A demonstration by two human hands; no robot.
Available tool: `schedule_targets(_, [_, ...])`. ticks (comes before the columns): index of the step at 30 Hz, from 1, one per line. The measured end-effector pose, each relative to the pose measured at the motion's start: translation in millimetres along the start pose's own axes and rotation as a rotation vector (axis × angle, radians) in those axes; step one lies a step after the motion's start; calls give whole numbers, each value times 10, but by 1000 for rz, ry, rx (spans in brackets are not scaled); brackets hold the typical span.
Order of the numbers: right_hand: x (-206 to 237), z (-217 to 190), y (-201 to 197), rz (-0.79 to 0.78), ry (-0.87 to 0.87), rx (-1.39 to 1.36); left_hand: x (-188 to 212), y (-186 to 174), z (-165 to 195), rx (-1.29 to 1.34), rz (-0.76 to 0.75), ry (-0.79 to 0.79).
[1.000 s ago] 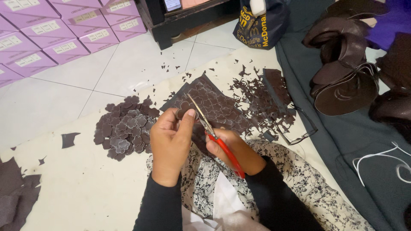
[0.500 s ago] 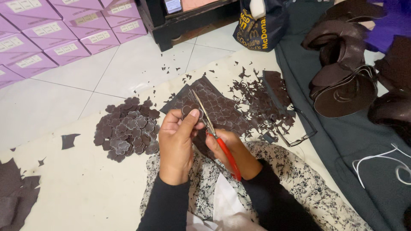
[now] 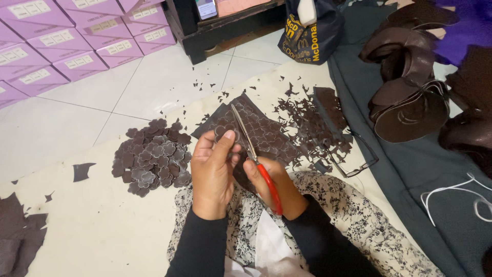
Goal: The person sits on the floor and uses red-handled scissors to cut flower-shaped pieces from a dark brown sheet. The cut pieces are placed in a growing pile to the left while the remaining sheet is repositioned for continued cutting.
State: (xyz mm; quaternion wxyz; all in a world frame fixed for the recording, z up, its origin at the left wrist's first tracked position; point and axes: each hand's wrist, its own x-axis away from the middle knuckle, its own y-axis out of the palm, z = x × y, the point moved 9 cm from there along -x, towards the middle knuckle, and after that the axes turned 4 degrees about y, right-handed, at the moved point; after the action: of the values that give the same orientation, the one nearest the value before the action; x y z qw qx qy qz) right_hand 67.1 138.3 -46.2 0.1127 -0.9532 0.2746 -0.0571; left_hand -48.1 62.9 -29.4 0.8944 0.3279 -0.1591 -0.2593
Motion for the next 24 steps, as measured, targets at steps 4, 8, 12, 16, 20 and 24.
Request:
schedule_targets(4, [-52, 152, -9, -55, 155, -125, -53, -67, 20, -62, -9, -3])
schedule_targets(8, [-8, 175, -38, -155, 277, -102, -62, -98, -1, -190, -30, -34])
schedule_targets(12, [-23, -54, -7, -223, 98, 58, -85, -34, 94, -260, -89, 63])
schedule_targets(16, [-10, -154, 16, -253, 27, 61, -77, -48, 183, -312, -77, 130])
schedule_targets(20, [-2, -148, 23, -243, 45, 110, -34, -54, 231, -335, -75, 162])
schedule_targets(24, [-4, -192, 38, -239, 8, 83, -1, -20, 288, -379, -68, 206])
